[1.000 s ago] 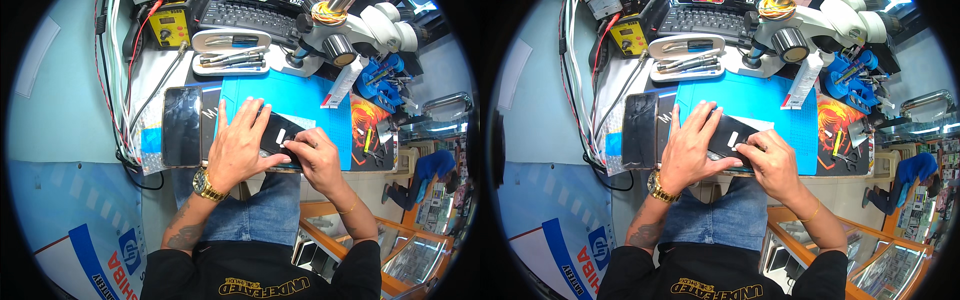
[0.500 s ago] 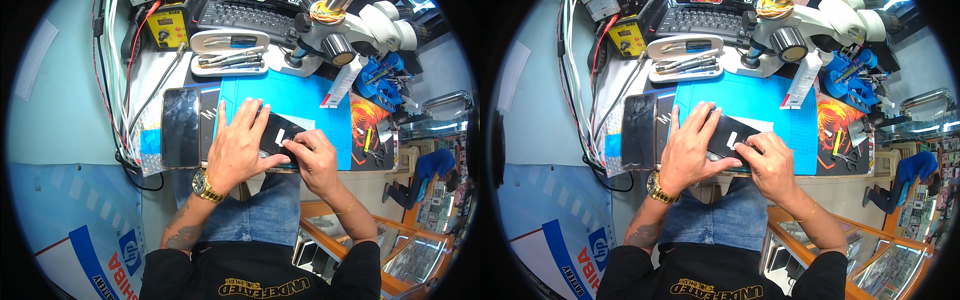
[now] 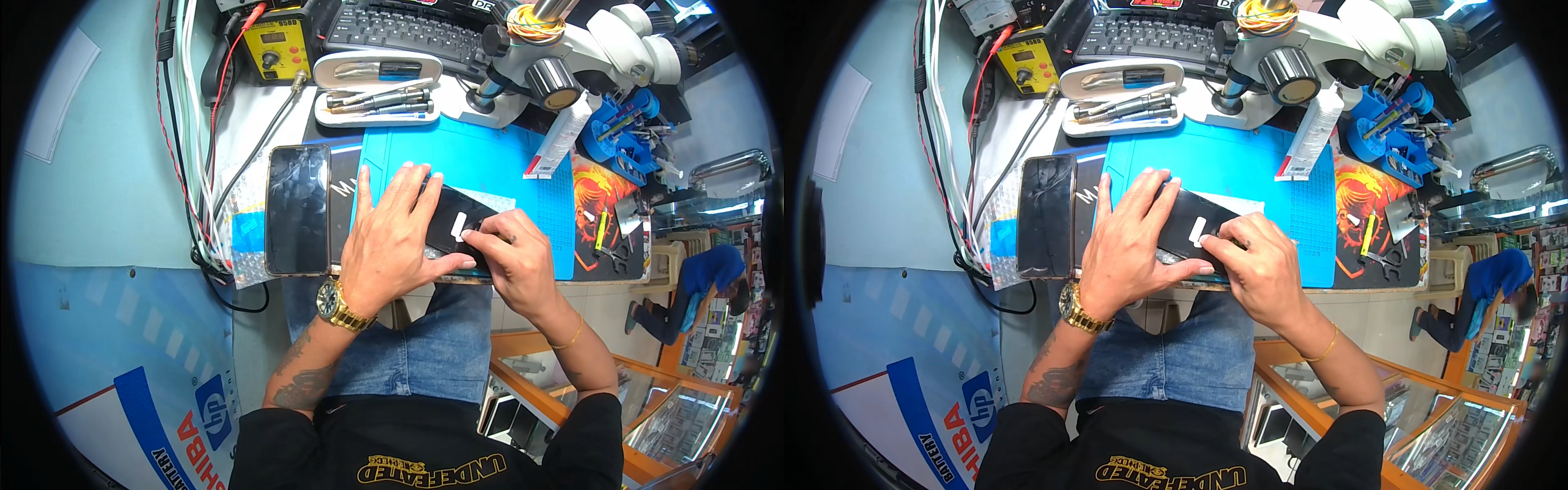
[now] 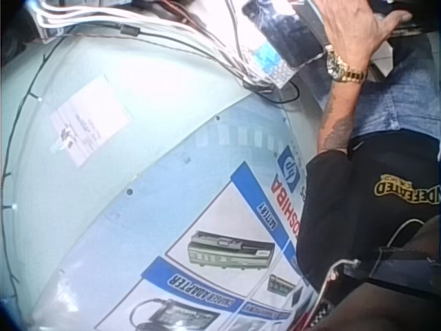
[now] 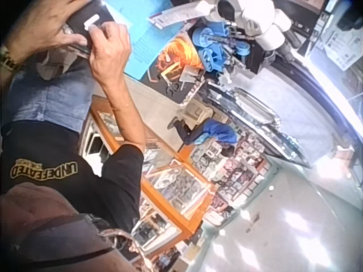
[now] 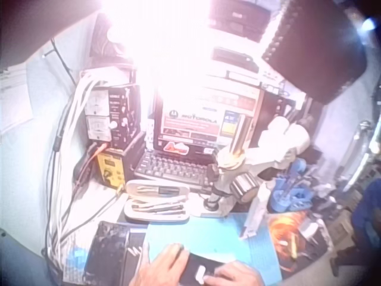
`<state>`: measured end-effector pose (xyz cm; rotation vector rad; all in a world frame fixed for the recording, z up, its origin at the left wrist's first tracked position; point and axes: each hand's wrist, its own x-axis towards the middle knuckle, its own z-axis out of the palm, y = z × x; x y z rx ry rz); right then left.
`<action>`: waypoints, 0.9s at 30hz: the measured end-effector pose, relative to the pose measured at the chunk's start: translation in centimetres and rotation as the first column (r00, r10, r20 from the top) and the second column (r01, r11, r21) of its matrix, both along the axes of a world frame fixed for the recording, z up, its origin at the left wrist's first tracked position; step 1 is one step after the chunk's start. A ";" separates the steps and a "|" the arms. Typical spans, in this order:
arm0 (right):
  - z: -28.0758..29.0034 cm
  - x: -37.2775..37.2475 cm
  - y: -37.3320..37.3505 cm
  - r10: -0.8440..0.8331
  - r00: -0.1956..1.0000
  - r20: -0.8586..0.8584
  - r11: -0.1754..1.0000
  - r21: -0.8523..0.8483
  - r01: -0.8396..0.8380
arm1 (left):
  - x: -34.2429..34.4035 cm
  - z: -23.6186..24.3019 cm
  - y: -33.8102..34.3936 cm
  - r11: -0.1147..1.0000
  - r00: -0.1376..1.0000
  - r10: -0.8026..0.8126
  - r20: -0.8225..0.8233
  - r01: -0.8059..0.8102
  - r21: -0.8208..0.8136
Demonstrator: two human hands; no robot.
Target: The person replaces a component on a mobile phone by removing the back cover with a tool, wiping the internal surfaces with a cloth, and applying adhesive from a tube.
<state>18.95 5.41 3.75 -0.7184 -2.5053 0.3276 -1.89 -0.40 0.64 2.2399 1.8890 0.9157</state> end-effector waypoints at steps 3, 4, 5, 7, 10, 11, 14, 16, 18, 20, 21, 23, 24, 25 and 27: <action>-0.3 -0.2 -0.4 -0.031 0.999 -0.015 0.999 0.024 0.032 | 0.0 0.1 0.0 1.000 1.000 -0.004 0.013 0.004 0.004; -0.3 -0.2 -0.5 -0.032 0.999 -0.014 0.999 0.025 0.032 | 0.0 0.1 0.1 1.000 1.000 -0.009 0.023 0.009 0.007; -0.3 -0.3 -0.7 -0.046 0.999 -0.015 0.998 0.031 0.046 | 0.0 0.1 0.1 1.000 0.999 -0.014 0.032 0.013 0.010; -0.3 -0.3 -0.8 -0.057 0.998 -0.018 0.998 0.039 0.058 | 0.0 0.1 0.1 1.000 0.999 -0.012 0.029 0.012 0.015; -0.4 -0.3 -0.7 -0.061 0.998 -0.033 0.998 0.015 0.061 | -0.1 0.2 0.0 1.000 1.000 -0.011 0.021 0.010 0.023; -0.5 -0.2 -0.6 -0.057 0.997 -0.043 0.998 0.002 0.057 | -0.2 0.2 0.0 1.000 1.000 -0.011 0.016 0.011 0.025; -0.3 -0.1 -0.4 -0.047 0.998 -0.044 0.999 -0.012 0.047 | -0.1 0.2 0.1 0.999 1.000 -0.016 0.021 0.015 0.036; -0.3 -0.1 -0.4 -0.043 0.999 -0.034 0.999 -0.015 0.042 | -0.1 0.0 0.1 0.999 1.000 -0.012 0.021 0.012 0.035; -0.2 -0.2 -0.3 -0.034 0.999 -0.019 0.999 -0.005 0.034 | -0.1 0.0 0.0 0.999 1.000 -0.011 0.022 0.011 0.034; -0.2 -0.2 -0.4 -0.039 0.999 -0.010 0.999 0.002 0.039 | -0.1 0.0 0.0 0.999 1.000 -0.007 0.016 0.007 0.031; -0.2 -0.2 -0.5 -0.045 0.999 -0.002 0.999 0.011 0.045 | -0.1 0.0 0.0 0.999 1.000 -0.009 0.017 0.008 0.032; -0.4 -0.2 -0.8 -0.056 0.998 -0.013 0.998 0.026 0.056 | 0.0 0.0 0.1 0.999 1.000 -0.012 0.024 0.011 0.030; -0.5 -0.2 -0.8 -0.063 0.998 -0.025 0.997 0.040 0.064 | -0.1 0.0 0.0 1.000 1.000 -0.010 0.024 0.010 0.030; -0.6 -0.2 -0.8 -0.062 0.998 -0.026 0.997 0.040 0.063 | -0.1 0.0 0.0 0.999 1.000 -0.008 0.021 0.007 0.033; -0.7 -0.2 -0.8 -0.061 0.997 -0.037 0.997 0.046 0.063 | -0.1 0.0 0.0 0.999 1.000 -0.005 0.019 0.004 0.037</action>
